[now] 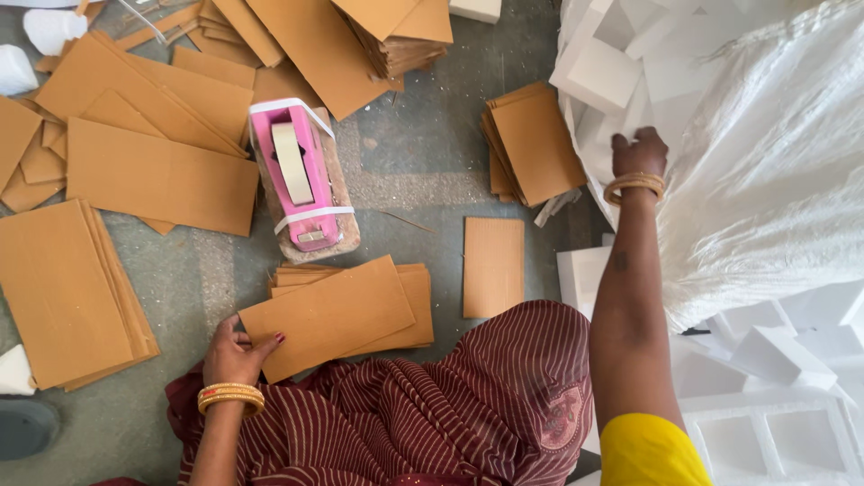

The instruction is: The person tapes together flat cardboard pieces and white foam blocks by hand using a tape dispenser.

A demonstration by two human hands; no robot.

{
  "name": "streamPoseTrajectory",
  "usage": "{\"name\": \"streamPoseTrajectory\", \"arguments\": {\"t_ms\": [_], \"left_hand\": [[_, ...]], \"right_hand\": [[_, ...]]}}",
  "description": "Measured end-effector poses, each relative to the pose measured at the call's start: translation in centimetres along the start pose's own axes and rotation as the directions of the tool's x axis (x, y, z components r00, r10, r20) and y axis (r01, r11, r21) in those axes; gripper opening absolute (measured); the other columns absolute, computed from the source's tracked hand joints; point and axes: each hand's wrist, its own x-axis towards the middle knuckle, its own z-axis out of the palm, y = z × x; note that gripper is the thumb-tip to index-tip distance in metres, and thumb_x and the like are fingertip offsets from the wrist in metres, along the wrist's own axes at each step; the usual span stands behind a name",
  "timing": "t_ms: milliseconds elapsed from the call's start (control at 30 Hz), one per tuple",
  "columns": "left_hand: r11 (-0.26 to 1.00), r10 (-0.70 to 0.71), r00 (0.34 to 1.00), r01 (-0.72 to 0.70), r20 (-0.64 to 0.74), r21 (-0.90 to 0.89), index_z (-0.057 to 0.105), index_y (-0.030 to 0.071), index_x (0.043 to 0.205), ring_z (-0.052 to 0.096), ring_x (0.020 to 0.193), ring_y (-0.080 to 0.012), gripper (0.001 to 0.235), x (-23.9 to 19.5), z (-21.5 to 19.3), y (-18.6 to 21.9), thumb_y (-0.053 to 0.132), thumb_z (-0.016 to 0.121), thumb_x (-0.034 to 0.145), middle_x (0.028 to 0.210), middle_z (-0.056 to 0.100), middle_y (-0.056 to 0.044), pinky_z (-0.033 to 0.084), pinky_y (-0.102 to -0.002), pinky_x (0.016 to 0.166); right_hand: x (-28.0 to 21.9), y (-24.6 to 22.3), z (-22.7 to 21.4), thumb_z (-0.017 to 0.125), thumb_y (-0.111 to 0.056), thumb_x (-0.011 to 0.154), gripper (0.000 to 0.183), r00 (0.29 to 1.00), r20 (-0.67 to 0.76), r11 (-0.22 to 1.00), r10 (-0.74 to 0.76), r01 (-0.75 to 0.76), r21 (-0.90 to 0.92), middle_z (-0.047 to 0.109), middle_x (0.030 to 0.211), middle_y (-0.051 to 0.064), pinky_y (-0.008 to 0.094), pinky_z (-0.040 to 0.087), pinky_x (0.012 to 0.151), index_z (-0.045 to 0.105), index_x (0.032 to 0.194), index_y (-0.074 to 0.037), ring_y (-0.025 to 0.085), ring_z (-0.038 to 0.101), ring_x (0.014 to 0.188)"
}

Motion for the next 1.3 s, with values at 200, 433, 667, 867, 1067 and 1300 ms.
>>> {"name": "streamPoseTrajectory", "arguments": {"t_ms": [200, 433, 667, 867, 1067, 1300], "left_hand": [[0.996, -0.079, 0.997, 0.080, 0.026, -0.038, 0.062, 0.000, 0.128, 0.074, 0.083, -0.0271, 0.076, 1.1, 0.7, -1.4, 0.035, 0.093, 0.068, 0.100, 0.075, -0.015, 0.061, -0.042, 0.073], [0.968, 0.063, 0.998, -0.066, -0.022, -0.243, 0.065, -0.003, 0.111, 0.071, 0.089, -0.0227, 0.065, 3.3, 2.2, -4.0, 0.029, 0.099, 0.066, 0.106, 0.075, -0.016, 0.057, -0.038, 0.080], [0.797, -0.012, 1.000, 0.013, 0.006, -0.604, 0.066, 0.001, 0.096, 0.074, 0.081, -0.0187, 0.040, 5.0, 3.4, -6.5, 0.016, 0.093, 0.070, 0.095, 0.076, -0.011, 0.061, -0.035, 0.072], [0.823, -0.050, 0.997, 0.011, -0.053, -0.569, 0.062, 0.003, 0.093, 0.074, 0.079, -0.0217, 0.038, 3.1, 1.1, -4.7, 0.017, 0.090, 0.071, 0.091, 0.075, -0.013, 0.061, -0.035, 0.072], [0.889, 0.084, 0.979, -0.158, -0.187, -0.430, 0.059, 0.000, 0.099, 0.075, 0.084, -0.0265, 0.049, 3.2, 2.1, -4.0, 0.020, 0.092, 0.068, 0.095, 0.075, -0.017, 0.059, -0.038, 0.077], [0.898, 0.117, 0.990, -0.141, -0.081, -0.417, 0.058, 0.003, 0.111, 0.076, 0.089, -0.0297, 0.050, 1.0, 0.6, -0.4, 0.022, 0.088, 0.074, 0.102, 0.075, -0.018, 0.061, -0.040, 0.078]], "right_hand": [[-2.7, 1.8, -9.8, 0.070, -0.021, 0.090, 0.022, 0.958, -0.265, 0.987, -0.107, 0.136, 0.091, 0.073, 0.091, 0.016, 0.045, 0.054, 0.074, 0.072, 0.101, -0.002, 0.031, 0.069, 0.079], [-12.3, -6.6, -21.2, 0.056, -0.011, 0.110, 0.010, 0.961, -0.261, 0.724, -0.088, 0.242, 0.647, 0.068, 0.097, 0.006, 0.026, 0.054, 0.058, 0.061, 0.115, -0.003, 0.014, 0.068, 0.073], [-30.1, -18.6, -16.5, 0.062, 0.006, 0.103, 0.013, 0.798, 0.349, 0.573, -0.492, -0.005, 0.819, 0.072, 0.098, 0.017, 0.032, 0.061, 0.076, 0.061, 0.116, 0.008, 0.021, 0.071, 0.081], [-39.1, -22.6, -8.5, 0.070, -0.011, 0.090, 0.029, 0.530, 0.779, 0.843, -0.335, -0.201, 0.499, 0.074, 0.098, 0.011, 0.033, 0.063, 0.072, 0.062, 0.116, 0.000, 0.021, 0.074, 0.079], [-41.8, -22.2, -6.7, 0.068, -0.021, 0.090, 0.037, 0.489, 0.747, 0.851, -0.450, -0.020, 0.525, 0.072, 0.093, 0.013, 0.031, 0.060, 0.068, 0.065, 0.119, 0.003, 0.019, 0.071, 0.077], [-43.8, -24.3, -5.1, 0.070, -0.027, 0.090, 0.037, 0.541, 0.652, 0.845, -0.531, 0.283, 0.454, 0.072, 0.087, 0.016, 0.035, 0.057, 0.068, 0.065, 0.108, 0.005, 0.020, 0.070, 0.074]]}}
